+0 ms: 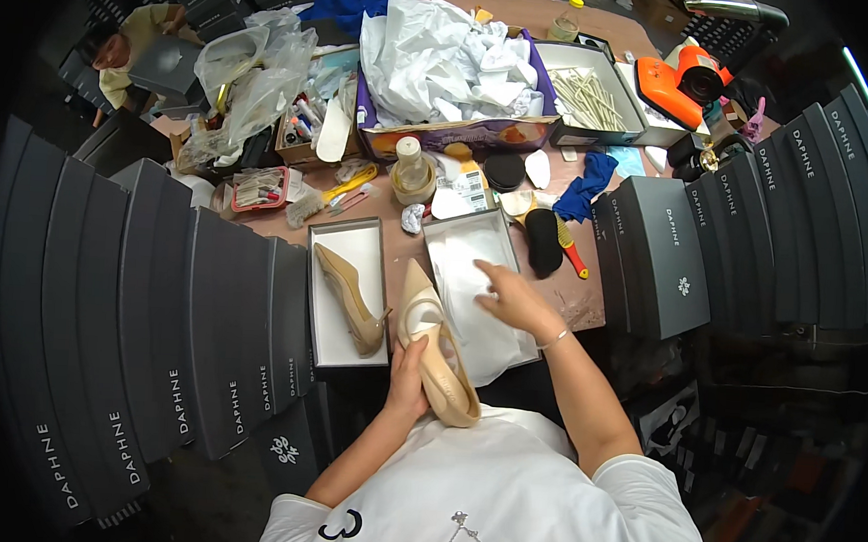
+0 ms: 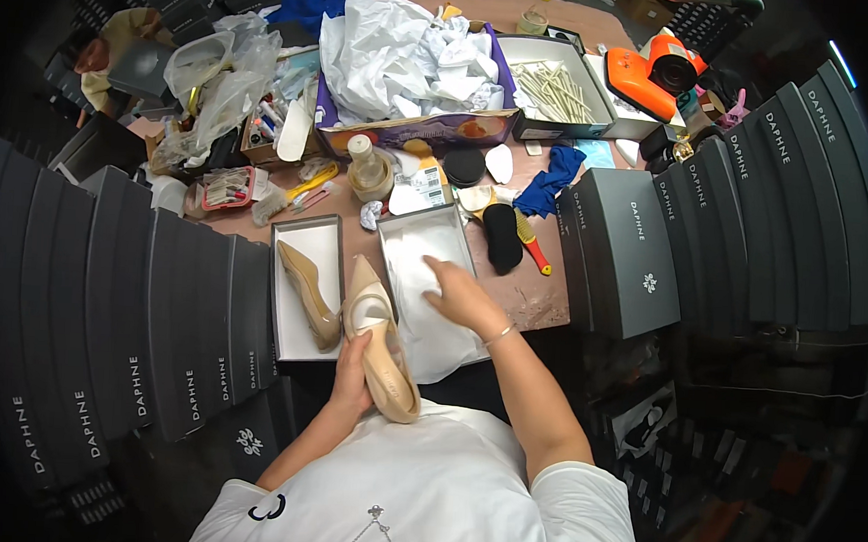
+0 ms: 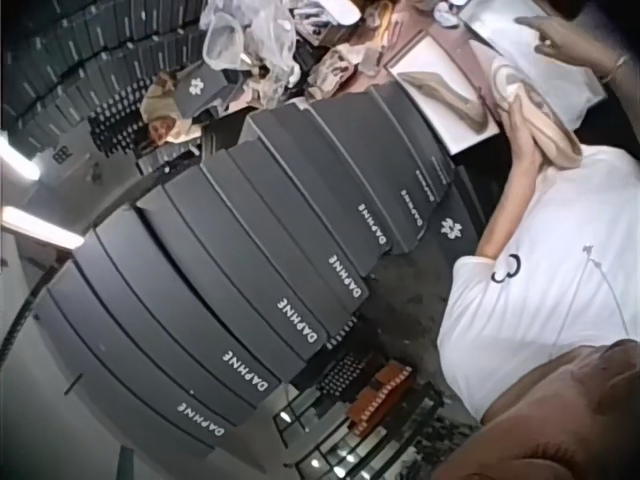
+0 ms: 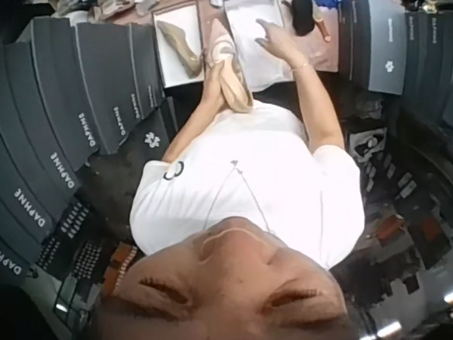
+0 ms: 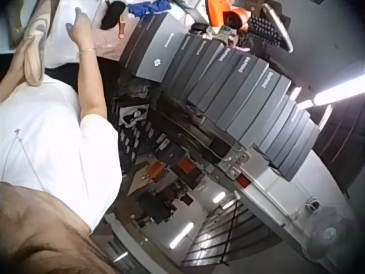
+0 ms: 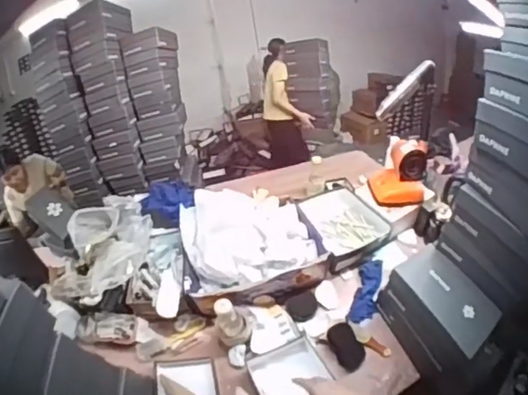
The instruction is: Inspecting high-heeled shoes for quality and then packing them into shoe boxes with tissue paper.
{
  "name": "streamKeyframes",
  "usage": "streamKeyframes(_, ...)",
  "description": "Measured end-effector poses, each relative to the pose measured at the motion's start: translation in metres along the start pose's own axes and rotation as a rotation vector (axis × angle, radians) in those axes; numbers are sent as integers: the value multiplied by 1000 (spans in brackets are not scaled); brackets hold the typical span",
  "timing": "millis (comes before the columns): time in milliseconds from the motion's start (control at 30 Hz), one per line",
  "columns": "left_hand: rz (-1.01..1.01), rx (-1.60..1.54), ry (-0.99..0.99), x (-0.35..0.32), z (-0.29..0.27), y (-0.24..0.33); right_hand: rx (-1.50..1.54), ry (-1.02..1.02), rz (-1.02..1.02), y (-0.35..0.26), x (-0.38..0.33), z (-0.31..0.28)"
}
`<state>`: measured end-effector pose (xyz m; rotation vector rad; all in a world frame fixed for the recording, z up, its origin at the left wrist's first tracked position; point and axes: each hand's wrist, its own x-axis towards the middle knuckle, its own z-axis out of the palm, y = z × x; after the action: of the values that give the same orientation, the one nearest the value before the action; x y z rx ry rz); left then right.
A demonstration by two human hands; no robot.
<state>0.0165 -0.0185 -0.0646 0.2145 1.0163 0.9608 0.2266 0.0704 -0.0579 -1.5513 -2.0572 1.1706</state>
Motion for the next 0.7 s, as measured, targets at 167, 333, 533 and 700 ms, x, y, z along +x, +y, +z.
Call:
streamKeyframes(167, -58, 27, 28, 6, 5, 1, -560, 41, 129, 78, 18, 57)
streamKeyframes(333, 32, -121, 1, 19, -3, 2, 200, 120, -15, -5, -7, 7)
streamKeyframes(533, 63, -37, -62, 9, 19, 6, -48, 270, -335, -54, -27, 31)
streamKeyframes(700, 100, 58, -96, 10, 17, -2, -114, 248, -144, -72, -38, 26)
